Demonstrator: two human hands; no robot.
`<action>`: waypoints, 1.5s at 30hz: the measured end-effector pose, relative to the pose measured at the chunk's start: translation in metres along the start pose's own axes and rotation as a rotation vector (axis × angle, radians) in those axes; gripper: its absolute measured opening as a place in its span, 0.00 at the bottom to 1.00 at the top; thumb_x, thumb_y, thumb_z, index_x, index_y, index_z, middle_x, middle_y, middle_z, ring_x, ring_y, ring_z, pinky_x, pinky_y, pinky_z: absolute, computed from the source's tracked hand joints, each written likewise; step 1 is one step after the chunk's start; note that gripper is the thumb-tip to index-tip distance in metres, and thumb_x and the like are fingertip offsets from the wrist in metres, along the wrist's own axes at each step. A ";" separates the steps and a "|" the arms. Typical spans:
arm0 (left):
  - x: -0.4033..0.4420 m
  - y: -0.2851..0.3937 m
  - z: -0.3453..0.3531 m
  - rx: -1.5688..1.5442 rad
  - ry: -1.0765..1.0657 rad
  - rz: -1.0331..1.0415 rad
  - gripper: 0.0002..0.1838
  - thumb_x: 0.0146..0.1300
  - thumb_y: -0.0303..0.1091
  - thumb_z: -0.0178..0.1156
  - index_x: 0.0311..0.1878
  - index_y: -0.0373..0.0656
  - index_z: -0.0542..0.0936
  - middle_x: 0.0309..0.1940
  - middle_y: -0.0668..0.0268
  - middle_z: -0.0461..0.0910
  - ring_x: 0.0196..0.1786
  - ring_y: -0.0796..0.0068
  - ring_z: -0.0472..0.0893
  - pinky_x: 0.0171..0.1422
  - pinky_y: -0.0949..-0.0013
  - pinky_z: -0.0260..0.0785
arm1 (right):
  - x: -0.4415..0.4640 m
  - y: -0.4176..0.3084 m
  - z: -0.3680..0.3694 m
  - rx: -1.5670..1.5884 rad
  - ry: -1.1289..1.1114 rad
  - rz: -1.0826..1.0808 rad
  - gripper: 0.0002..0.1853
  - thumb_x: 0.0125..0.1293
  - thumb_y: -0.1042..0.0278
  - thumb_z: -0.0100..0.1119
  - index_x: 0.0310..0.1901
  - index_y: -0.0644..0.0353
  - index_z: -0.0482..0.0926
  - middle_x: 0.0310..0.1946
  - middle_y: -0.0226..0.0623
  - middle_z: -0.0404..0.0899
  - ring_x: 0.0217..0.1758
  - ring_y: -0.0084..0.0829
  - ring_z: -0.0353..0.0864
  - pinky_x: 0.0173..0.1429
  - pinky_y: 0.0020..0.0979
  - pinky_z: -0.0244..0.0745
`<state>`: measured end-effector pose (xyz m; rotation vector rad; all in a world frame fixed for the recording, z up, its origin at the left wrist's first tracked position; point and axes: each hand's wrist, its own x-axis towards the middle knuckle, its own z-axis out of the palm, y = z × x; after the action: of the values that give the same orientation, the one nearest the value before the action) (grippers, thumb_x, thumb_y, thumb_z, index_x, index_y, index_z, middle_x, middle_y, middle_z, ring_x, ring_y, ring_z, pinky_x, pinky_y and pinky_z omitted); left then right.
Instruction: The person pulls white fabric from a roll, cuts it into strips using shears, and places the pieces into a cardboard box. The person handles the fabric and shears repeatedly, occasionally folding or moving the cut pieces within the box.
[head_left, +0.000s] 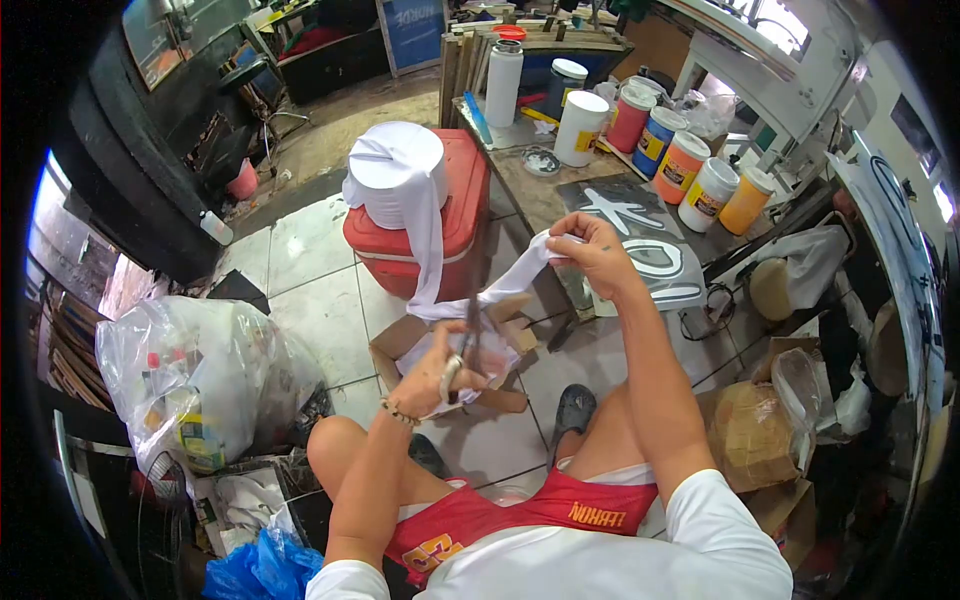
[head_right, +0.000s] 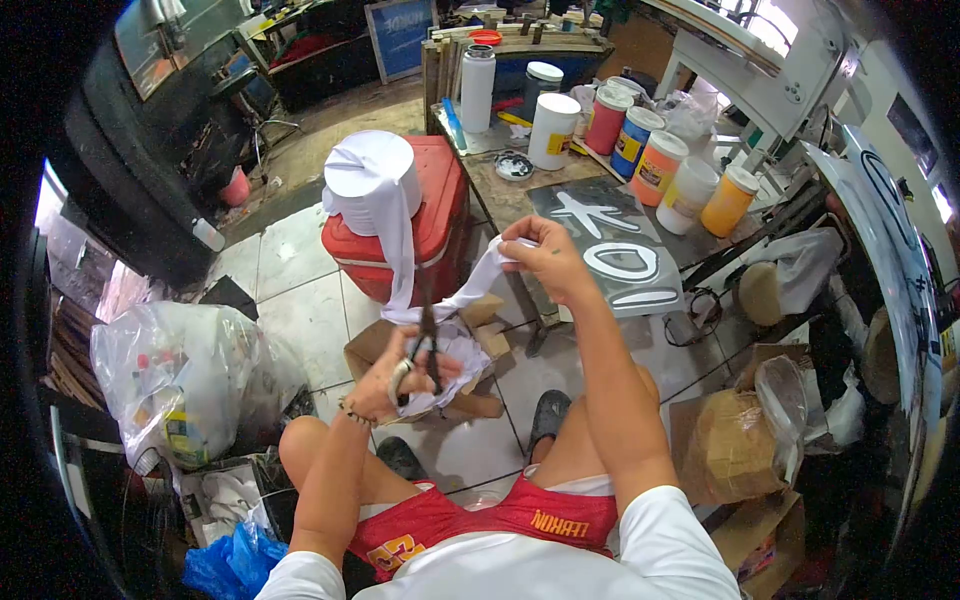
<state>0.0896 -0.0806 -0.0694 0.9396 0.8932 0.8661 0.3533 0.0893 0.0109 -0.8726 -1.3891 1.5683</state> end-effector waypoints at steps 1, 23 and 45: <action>0.001 -0.001 0.010 0.000 -0.002 0.001 0.46 0.56 0.23 0.70 0.74 0.46 0.54 0.60 0.43 0.75 0.63 0.55 0.77 0.64 0.57 0.72 | 0.000 -0.001 -0.001 -0.002 0.001 -0.001 0.09 0.62 0.75 0.68 0.41 0.65 0.78 0.41 0.35 0.80 0.42 0.24 0.82 0.44 0.27 0.85; 0.013 0.004 0.028 -0.057 -0.240 0.128 0.51 0.50 0.35 0.76 0.76 0.42 0.59 0.63 0.52 0.75 0.64 0.65 0.77 0.64 0.64 0.71 | -0.039 -0.041 0.009 -0.049 -0.277 0.013 0.17 0.60 0.73 0.71 0.48 0.64 0.76 0.42 0.35 0.81 0.45 0.23 0.81 0.45 0.26 0.79; 0.003 0.013 0.035 0.013 -0.231 0.106 0.43 0.55 0.29 0.74 0.71 0.37 0.62 0.57 0.48 0.80 0.55 0.63 0.84 0.58 0.64 0.78 | -0.028 -0.024 0.011 -0.628 -0.441 -0.234 0.19 0.69 0.57 0.65 0.50 0.66 0.83 0.55 0.31 0.76 0.47 0.18 0.75 0.45 0.24 0.71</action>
<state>0.1197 -0.0834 -0.0475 1.0818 0.6560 0.8236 0.3576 0.0598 0.0356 -0.6929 -2.2850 1.1899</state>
